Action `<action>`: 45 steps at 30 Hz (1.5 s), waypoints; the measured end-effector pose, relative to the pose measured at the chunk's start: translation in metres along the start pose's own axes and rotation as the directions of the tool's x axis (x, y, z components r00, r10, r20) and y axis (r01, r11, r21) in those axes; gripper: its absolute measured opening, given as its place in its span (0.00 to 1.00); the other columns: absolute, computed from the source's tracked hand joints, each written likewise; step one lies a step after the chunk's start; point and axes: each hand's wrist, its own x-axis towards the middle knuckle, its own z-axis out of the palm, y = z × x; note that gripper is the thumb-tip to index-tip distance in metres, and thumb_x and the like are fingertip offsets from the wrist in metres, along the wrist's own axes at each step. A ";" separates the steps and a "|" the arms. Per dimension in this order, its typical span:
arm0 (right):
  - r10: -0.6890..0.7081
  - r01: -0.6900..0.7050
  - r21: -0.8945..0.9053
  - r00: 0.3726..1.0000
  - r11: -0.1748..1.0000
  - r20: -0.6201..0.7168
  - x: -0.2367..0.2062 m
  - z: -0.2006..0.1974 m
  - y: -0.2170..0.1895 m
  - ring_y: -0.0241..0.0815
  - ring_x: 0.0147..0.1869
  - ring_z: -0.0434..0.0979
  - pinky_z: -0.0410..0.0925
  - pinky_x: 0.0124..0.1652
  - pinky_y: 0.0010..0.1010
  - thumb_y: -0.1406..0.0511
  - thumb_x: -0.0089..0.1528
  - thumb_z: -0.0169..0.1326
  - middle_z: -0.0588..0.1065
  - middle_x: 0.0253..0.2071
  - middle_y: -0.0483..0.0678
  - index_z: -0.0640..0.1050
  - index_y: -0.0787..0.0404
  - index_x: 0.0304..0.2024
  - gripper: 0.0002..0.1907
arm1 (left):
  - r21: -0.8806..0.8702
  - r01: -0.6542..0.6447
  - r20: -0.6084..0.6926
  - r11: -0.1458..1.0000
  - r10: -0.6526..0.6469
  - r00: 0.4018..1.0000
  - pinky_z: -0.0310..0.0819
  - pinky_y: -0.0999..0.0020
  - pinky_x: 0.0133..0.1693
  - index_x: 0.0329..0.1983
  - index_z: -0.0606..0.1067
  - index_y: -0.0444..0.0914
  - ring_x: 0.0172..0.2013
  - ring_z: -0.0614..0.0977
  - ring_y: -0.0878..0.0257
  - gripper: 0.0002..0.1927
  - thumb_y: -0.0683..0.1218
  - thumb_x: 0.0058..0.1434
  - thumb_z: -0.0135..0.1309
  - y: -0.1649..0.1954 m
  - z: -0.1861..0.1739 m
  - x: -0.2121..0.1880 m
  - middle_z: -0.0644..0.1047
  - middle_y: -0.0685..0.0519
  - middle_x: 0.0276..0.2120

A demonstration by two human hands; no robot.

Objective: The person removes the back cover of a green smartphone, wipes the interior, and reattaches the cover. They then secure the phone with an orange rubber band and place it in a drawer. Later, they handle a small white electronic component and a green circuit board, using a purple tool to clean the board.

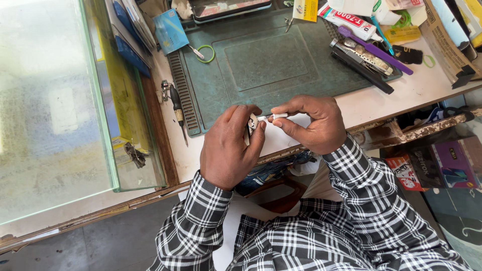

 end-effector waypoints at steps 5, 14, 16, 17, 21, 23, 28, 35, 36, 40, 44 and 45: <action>0.029 -0.028 0.026 0.999 0.999 -0.022 -0.001 0.000 0.000 0.38 0.49 0.85 0.77 0.49 0.27 0.72 0.63 0.64 0.83 0.41 0.51 0.81 0.65 0.48 0.10 | -0.004 -0.009 -0.011 1.000 0.009 1.000 0.74 0.58 0.36 0.48 0.75 0.37 0.35 0.81 0.52 0.10 0.45 0.66 0.56 0.000 0.000 0.000 0.78 0.48 0.39; 0.024 -0.024 -0.007 1.000 1.000 0.009 0.000 -0.001 0.001 0.38 0.49 0.86 0.78 0.47 0.27 0.72 0.63 0.64 0.83 0.42 0.51 0.81 0.65 0.48 0.10 | 0.003 0.057 0.031 0.998 -0.057 0.998 0.73 0.60 0.31 0.47 0.76 0.37 0.30 0.80 0.55 0.10 0.46 0.65 0.57 0.001 -0.001 0.000 0.78 0.50 0.37; 0.043 -0.043 0.020 0.999 0.999 0.000 -0.001 0.000 0.001 0.38 0.49 0.86 0.78 0.48 0.27 0.72 0.64 0.63 0.83 0.42 0.51 0.81 0.65 0.48 0.10 | 0.004 0.022 0.013 1.000 -0.022 1.000 0.73 0.61 0.32 0.48 0.76 0.37 0.31 0.80 0.56 0.10 0.45 0.66 0.57 0.002 -0.001 0.000 0.78 0.50 0.37; 0.057 -0.056 0.053 0.998 0.997 -0.010 -0.001 0.000 0.001 0.39 0.50 0.86 0.78 0.49 0.28 0.72 0.64 0.63 0.83 0.42 0.50 0.81 0.65 0.48 0.10 | 0.006 0.004 0.004 1.000 -0.005 1.000 0.73 0.61 0.32 0.48 0.76 0.37 0.31 0.80 0.56 0.10 0.45 0.66 0.57 0.001 -0.001 0.000 0.78 0.50 0.37; 0.046 -0.046 0.038 0.999 0.998 -0.007 -0.001 0.000 0.002 0.39 0.50 0.86 0.78 0.49 0.27 0.72 0.64 0.62 0.83 0.42 0.50 0.80 0.65 0.48 0.09 | 0.000 0.002 -0.006 1.000 -0.002 1.000 0.74 0.61 0.33 0.48 0.76 0.37 0.32 0.80 0.56 0.10 0.45 0.66 0.57 0.002 -0.001 0.000 0.78 0.49 0.38; 0.040 -0.040 0.026 0.999 0.999 0.001 -0.001 0.000 0.002 0.39 0.50 0.86 0.78 0.49 0.27 0.72 0.64 0.63 0.83 0.42 0.51 0.81 0.65 0.48 0.10 | -0.009 0.039 0.016 0.999 -0.039 0.999 0.73 0.61 0.32 0.48 0.76 0.37 0.30 0.80 0.57 0.10 0.45 0.65 0.57 0.001 0.000 0.000 0.78 0.50 0.37; 0.034 -0.034 0.018 0.999 0.999 0.002 -0.001 0.000 0.002 0.38 0.49 0.86 0.78 0.48 0.27 0.72 0.64 0.63 0.83 0.42 0.50 0.81 0.65 0.48 0.10 | 0.008 0.010 -0.001 1.000 -0.010 1.000 0.73 0.60 0.32 0.47 0.76 0.37 0.31 0.80 0.55 0.10 0.45 0.65 0.57 0.001 0.000 0.000 0.78 0.49 0.37; 0.044 -0.043 -0.023 0.999 0.999 0.008 0.000 -0.001 0.001 0.38 0.49 0.86 0.77 0.48 0.28 0.70 0.64 0.62 0.83 0.42 0.51 0.81 0.64 0.49 0.10 | 0.017 0.002 0.007 1.000 -0.002 1.000 0.74 0.59 0.34 0.48 0.76 0.37 0.33 0.81 0.53 0.10 0.45 0.65 0.57 0.001 -0.001 0.000 0.78 0.49 0.38; 0.045 -0.045 -0.034 0.999 0.998 0.011 0.000 -0.001 0.001 0.38 0.49 0.86 0.77 0.48 0.28 0.69 0.65 0.62 0.84 0.42 0.50 0.82 0.64 0.49 0.10 | 0.017 0.000 0.005 1.000 0.000 1.000 0.74 0.59 0.34 0.48 0.76 0.37 0.33 0.81 0.53 0.10 0.45 0.65 0.57 0.001 0.000 0.000 0.78 0.49 0.38; 0.039 -0.039 -0.027 0.999 0.999 0.008 0.000 -0.001 0.002 0.38 0.49 0.86 0.77 0.49 0.27 0.68 0.66 0.62 0.84 0.41 0.50 0.81 0.64 0.49 0.10 | 0.017 -0.006 -0.004 1.000 0.006 1.000 0.74 0.59 0.34 0.48 0.76 0.37 0.33 0.81 0.54 0.10 0.45 0.65 0.57 0.002 -0.001 0.001 0.79 0.49 0.39; 0.024 -0.023 -0.069 1.000 0.997 0.005 -0.001 0.000 0.002 0.38 0.47 0.87 0.77 0.46 0.27 0.67 0.65 0.62 0.84 0.40 0.50 0.82 0.64 0.48 0.10 | 0.000 0.052 0.030 0.999 -0.052 0.998 0.74 0.60 0.31 0.48 0.76 0.37 0.28 0.80 0.56 0.10 0.45 0.65 0.56 0.003 -0.001 0.001 0.79 0.49 0.38; 0.018 -0.017 -0.087 1.000 0.996 0.005 -0.001 0.000 0.002 0.38 0.47 0.87 0.77 0.45 0.27 0.67 0.65 0.62 0.84 0.40 0.50 0.82 0.64 0.48 0.10 | 0.004 0.041 0.028 0.999 -0.042 0.999 0.73 0.61 0.31 0.48 0.76 0.37 0.28 0.79 0.56 0.10 0.44 0.65 0.57 0.003 -0.002 0.001 0.78 0.49 0.38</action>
